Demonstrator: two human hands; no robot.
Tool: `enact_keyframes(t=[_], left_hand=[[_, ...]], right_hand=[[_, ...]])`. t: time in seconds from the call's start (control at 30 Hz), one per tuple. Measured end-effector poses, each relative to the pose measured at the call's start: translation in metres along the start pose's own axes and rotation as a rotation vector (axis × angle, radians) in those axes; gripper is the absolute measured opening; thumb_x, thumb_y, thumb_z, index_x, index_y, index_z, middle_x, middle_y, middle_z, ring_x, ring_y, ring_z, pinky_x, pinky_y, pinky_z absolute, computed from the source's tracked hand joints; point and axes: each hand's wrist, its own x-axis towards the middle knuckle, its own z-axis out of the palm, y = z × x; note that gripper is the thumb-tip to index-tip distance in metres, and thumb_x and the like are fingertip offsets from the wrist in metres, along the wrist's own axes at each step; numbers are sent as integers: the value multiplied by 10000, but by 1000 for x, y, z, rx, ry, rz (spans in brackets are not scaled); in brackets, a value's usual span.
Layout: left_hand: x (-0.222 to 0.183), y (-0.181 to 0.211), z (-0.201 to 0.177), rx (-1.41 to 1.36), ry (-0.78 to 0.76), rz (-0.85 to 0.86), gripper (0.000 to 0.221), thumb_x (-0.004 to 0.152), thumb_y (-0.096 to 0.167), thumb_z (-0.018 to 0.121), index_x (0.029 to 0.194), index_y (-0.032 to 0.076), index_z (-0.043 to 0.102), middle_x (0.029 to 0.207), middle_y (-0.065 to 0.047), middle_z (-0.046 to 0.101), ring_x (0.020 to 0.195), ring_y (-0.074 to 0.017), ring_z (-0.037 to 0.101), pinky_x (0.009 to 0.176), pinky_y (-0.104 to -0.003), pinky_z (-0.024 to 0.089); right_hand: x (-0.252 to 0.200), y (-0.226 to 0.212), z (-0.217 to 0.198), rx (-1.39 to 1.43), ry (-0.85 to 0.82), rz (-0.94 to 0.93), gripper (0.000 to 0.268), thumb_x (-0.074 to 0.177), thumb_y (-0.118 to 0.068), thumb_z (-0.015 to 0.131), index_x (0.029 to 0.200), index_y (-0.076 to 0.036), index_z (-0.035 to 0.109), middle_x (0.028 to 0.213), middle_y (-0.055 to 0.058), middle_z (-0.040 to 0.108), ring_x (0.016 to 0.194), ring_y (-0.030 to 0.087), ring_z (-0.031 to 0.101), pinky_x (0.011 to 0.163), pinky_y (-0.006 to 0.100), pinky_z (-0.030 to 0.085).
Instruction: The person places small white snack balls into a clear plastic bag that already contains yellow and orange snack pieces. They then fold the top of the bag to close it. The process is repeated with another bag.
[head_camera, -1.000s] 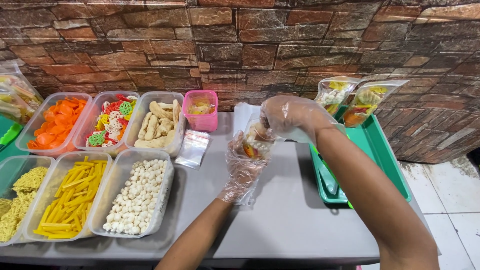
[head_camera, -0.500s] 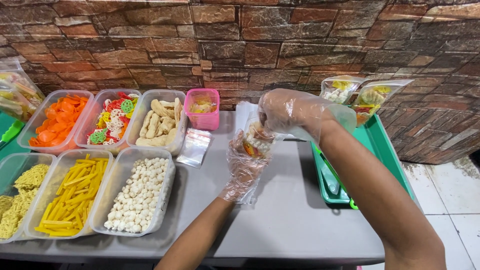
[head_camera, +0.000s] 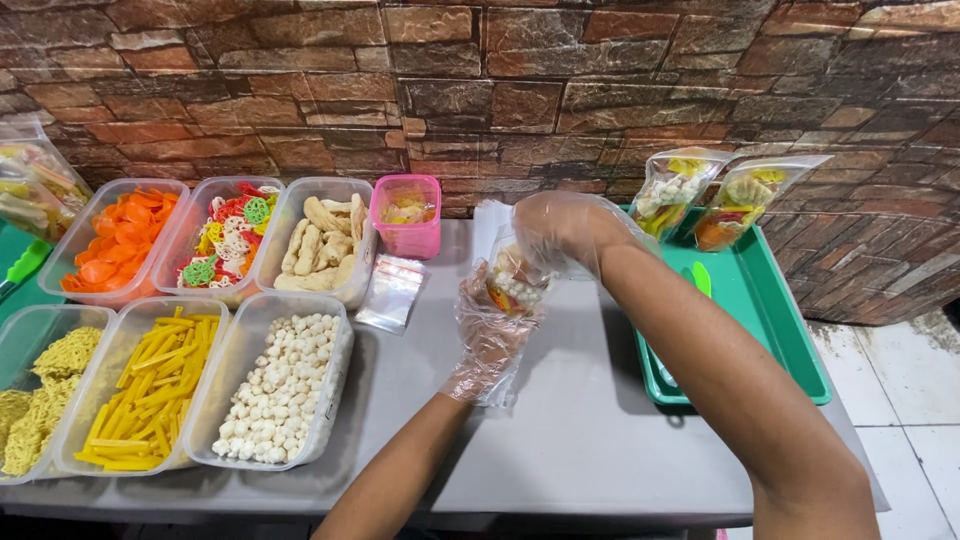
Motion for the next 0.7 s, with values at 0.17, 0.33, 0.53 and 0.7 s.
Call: enact_keyframes(t=[0.17, 0.33, 0.53, 0.7], left_hand=[[6, 21, -12, 299, -41, 153, 1050, 570, 418, 907, 1443, 110, 412, 1197, -95, 541, 1000, -266, 623, 845, -366, 547], [12, 21, -18, 443, -102, 223, 1138, 535, 461, 937, 1460, 69, 402, 1155, -127, 544, 1022, -334, 675, 819, -426, 631], [10, 33, -12, 426, -122, 55, 1118, 488, 291, 987, 1408, 40, 403, 1137, -178, 563, 1020, -379, 684, 825, -437, 630], [47, 109, -25, 724, -506, -333, 783, 690, 406, 856, 1297, 111, 458, 1191, -91, 636, 1151, -258, 646, 1039, -343, 468]], right_hand=[[-62, -39, -50, 45, -129, 31, 204, 905, -86, 449, 705, -66, 484, 728, 72, 483, 679, 188, 406, 589, 347, 366], [40, 36, 12, -220, -14, 2, 338, 659, -556, 886, 781, -249, 816, 732, -3, 778, 734, 197, 779, 600, 344, 586], [36, 34, 2, -169, -121, -27, 252, 701, -473, 808, 736, -258, 683, 707, -22, 652, 703, 180, 646, 580, 349, 485], [31, 26, -6, -107, -253, -68, 231, 751, -373, 717, 682, -266, 524, 678, -42, 501, 667, 163, 486, 557, 359, 363]])
